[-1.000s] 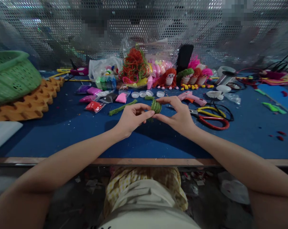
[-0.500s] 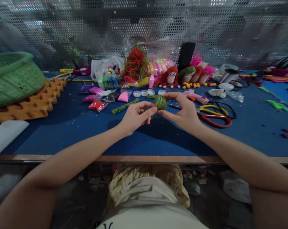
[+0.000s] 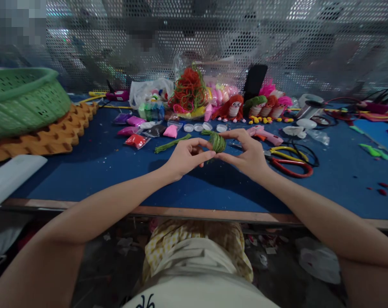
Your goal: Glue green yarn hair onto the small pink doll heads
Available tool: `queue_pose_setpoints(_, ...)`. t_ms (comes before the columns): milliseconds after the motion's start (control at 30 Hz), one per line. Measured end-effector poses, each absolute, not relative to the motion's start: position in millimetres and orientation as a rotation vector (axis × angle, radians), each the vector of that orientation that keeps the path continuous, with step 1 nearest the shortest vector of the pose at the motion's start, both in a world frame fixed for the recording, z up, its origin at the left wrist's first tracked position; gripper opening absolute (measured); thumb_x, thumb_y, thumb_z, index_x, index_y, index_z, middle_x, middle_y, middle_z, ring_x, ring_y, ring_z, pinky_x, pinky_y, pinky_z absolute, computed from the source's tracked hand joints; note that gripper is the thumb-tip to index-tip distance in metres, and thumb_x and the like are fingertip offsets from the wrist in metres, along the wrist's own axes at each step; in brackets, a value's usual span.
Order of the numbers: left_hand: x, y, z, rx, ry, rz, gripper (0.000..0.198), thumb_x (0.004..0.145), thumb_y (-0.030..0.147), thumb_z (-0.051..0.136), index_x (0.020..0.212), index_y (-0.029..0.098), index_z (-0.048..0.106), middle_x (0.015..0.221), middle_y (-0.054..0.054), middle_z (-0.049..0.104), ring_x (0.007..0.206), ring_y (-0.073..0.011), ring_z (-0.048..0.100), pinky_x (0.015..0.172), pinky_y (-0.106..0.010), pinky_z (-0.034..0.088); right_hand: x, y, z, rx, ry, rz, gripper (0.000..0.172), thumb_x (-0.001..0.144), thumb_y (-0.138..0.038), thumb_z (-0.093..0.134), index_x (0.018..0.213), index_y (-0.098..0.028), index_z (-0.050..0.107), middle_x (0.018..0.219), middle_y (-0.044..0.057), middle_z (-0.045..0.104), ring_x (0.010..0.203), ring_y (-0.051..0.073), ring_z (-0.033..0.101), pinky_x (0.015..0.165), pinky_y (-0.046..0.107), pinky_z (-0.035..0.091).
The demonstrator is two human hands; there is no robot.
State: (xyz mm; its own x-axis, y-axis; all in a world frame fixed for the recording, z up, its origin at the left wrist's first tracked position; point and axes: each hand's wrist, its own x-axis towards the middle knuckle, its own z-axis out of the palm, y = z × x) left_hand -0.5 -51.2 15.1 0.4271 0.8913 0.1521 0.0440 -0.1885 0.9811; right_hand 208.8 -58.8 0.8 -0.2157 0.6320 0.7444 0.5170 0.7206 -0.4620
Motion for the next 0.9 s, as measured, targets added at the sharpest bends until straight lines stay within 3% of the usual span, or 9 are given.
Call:
queue_pose_setpoints(167,-0.9,-49.9,16.3,1.568,0.885,1.001,0.034,0.069,0.043,0.083,0.083,0.016,0.068,0.055,0.006,0.054,0.045,-0.0054,0.046,0.044,-0.020,0.034,204.6,-62.4,2.0,-0.889,-1.888,-0.009,0.039,0.077,-0.037,0.082,0.112,-0.025,0.070,0.101,0.006,0.075,0.095,0.025,0.066,0.085,0.043,0.055)
queue_pose_setpoints(900,-1.3,-48.4,17.8,1.454,0.774,0.967,0.024,0.076,0.039,0.069,0.072,0.017,0.059,0.044,0.008,0.047,0.037,-0.0037,0.035,0.039,-0.018,0.023,202.7,-67.2,4.2,-0.769,-2.042,-0.434,0.033,0.087,-0.032,0.074,0.117,-0.025,0.064,0.103,0.005,0.078,0.100,0.025,0.063,0.089,0.042,0.046)
